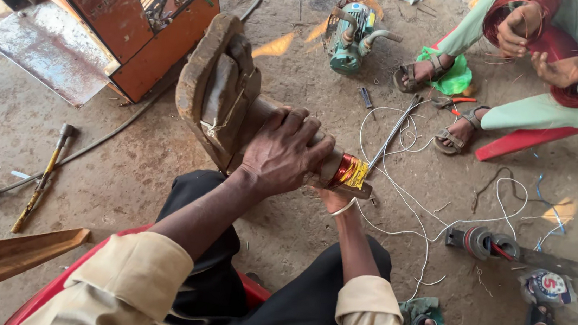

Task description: The person winds red copper wire around a cylindrical metal core held in a vise. They use a small green tool to press the wire into place and occasionally adjust the coil. The person continues winding the wire along the length of the core throughout the clip.

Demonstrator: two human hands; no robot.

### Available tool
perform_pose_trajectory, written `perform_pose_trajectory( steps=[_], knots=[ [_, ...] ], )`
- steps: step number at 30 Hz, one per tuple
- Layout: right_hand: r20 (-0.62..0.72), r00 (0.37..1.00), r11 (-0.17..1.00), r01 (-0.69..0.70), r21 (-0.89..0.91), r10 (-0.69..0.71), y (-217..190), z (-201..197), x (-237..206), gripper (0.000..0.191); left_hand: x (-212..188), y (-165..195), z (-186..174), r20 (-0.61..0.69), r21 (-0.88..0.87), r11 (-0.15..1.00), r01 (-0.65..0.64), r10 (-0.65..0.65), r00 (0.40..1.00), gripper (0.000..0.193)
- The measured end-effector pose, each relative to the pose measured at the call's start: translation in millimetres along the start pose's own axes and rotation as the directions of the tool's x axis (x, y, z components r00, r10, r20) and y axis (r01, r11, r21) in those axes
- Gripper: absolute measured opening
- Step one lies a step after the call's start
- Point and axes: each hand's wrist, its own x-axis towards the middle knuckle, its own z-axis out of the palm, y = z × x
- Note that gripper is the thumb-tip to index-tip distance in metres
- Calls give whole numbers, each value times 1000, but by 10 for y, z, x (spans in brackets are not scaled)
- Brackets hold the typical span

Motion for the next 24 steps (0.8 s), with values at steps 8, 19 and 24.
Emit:
perform_pose_trajectory(
  steps=[8, 19, 24],
  knots=[
    [36, 996, 974, -88, 209, 83, 7, 168, -12, 51, -3, -35, 14, -22, -13, 999, 31, -31, 999, 40],
    [49, 999, 993, -23, 117, 18, 52, 227, 47, 57, -46, -137, -20, -6, -87, 994, 68, -69, 998, 51],
    [76, 997, 951, -33, 307, 11, -20, 312, 32, 69, -54, -156, -14, -15, 27, 999, 40, -40, 999, 51]
  ],
)
